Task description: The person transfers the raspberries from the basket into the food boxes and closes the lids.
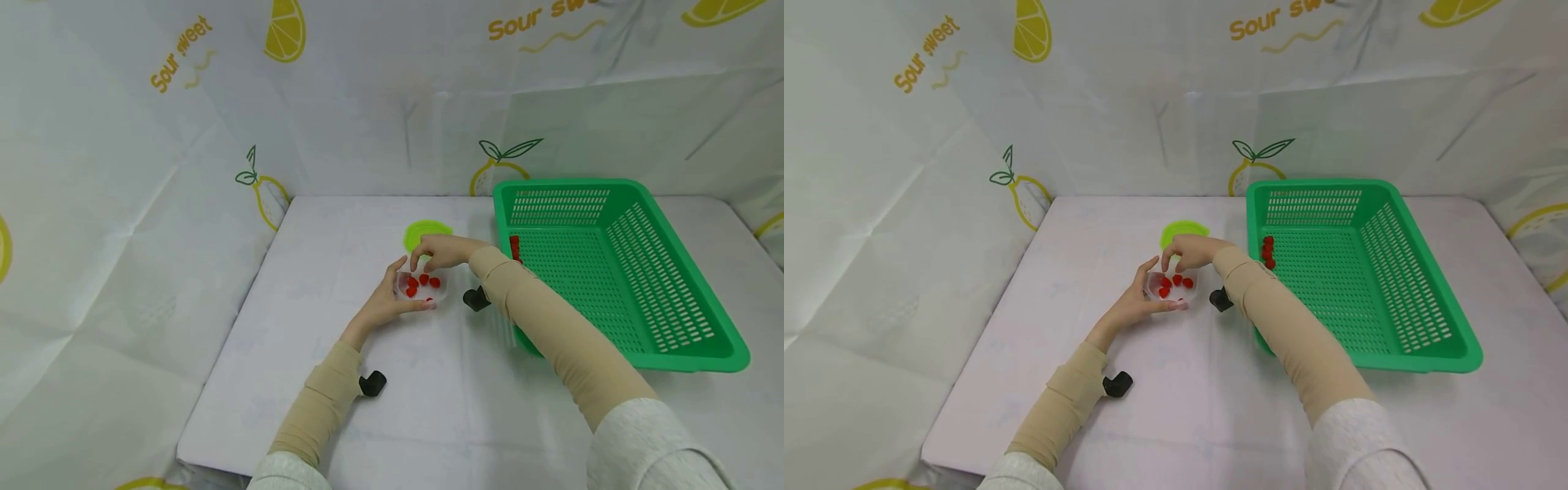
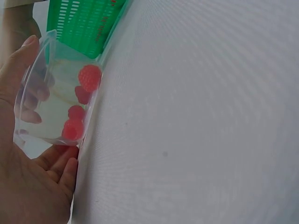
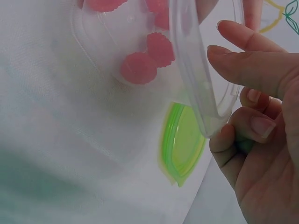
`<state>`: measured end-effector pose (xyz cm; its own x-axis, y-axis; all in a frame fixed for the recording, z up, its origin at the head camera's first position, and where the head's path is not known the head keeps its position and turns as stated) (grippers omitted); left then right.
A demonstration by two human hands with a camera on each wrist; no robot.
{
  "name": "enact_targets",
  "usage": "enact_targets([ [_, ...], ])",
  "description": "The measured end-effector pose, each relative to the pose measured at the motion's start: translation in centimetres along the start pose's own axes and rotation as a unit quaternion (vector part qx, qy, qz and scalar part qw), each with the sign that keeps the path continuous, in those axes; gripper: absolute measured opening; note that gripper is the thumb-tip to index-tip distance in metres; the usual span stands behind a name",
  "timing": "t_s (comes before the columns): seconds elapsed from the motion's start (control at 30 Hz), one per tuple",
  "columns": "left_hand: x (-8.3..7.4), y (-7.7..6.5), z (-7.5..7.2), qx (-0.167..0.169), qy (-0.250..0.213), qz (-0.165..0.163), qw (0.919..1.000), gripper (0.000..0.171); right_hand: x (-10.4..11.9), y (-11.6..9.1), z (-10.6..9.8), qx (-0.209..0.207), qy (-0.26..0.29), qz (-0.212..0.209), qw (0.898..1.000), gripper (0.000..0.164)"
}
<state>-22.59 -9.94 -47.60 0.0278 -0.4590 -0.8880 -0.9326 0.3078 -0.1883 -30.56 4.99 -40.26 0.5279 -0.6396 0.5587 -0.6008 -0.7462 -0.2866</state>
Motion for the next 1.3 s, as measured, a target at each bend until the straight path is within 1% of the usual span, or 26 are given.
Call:
enact_targets([
  [0.2,0.2,0.1,0.0,-0.005,0.008,0.0,1.0,0.103,0.1,-0.3,0.0,0.006,0.016,0.016,1.0,0.023],
  [0.4,0.2,0.1,0.0,-0.007,0.011,0.002,0.9999,0.104,0.2,-0.8,-0.4,0.005,0.018,0.012,1.0,0.023],
  [0.57,0.0,0.2,-0.1,-0.007,0.016,0.005,0.9998,0.104,0.4,-1.3,-0.8,0.01,0.036,0.018,0.999,0.024],
  [0.77,0.0,0.0,-0.1,-0.007,0.01,0.005,0.9999,0.104,0.6,-2.1,-1.7,-0.003,0.048,0.02,0.999,0.024],
  [0.9,0.0,-0.2,0.1,-0.006,0.008,-0.001,0.9999,0.105,0.7,-3.1,-2.5,-0.018,0.074,0.011,0.997,0.024],
  [1.03,0.1,-0.1,0.1,-0.009,0.011,-0.002,0.9999,0.105,0.4,-4.6,-3.7,-0.045,0.109,0.012,0.993,0.024],
  [1.17,0.1,0.0,0.1,-0.01,0.011,-0.004,0.9999,0.105,-0.6,-6.5,-5.0,-0.076,0.14,0.029,0.987,0.024],
  [1.3,0.1,0.0,0.2,-0.013,0.011,-0.009,0.9998,0.104,-2.0,-9.1,-5.9,-0.117,0.172,0.052,0.977,0.027],
])
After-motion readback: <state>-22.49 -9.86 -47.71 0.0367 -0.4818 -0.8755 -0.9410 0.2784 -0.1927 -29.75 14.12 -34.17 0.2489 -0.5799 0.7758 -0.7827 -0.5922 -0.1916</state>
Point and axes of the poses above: each hand's wrist, its own y-axis towards the middle knuckle, its own z-axis out of the palm, x = y × z, the point moved 3 cm from there along y, towards the middle knuckle, and after that the axes turned 4 degrees about y, right-handed, at the moved point
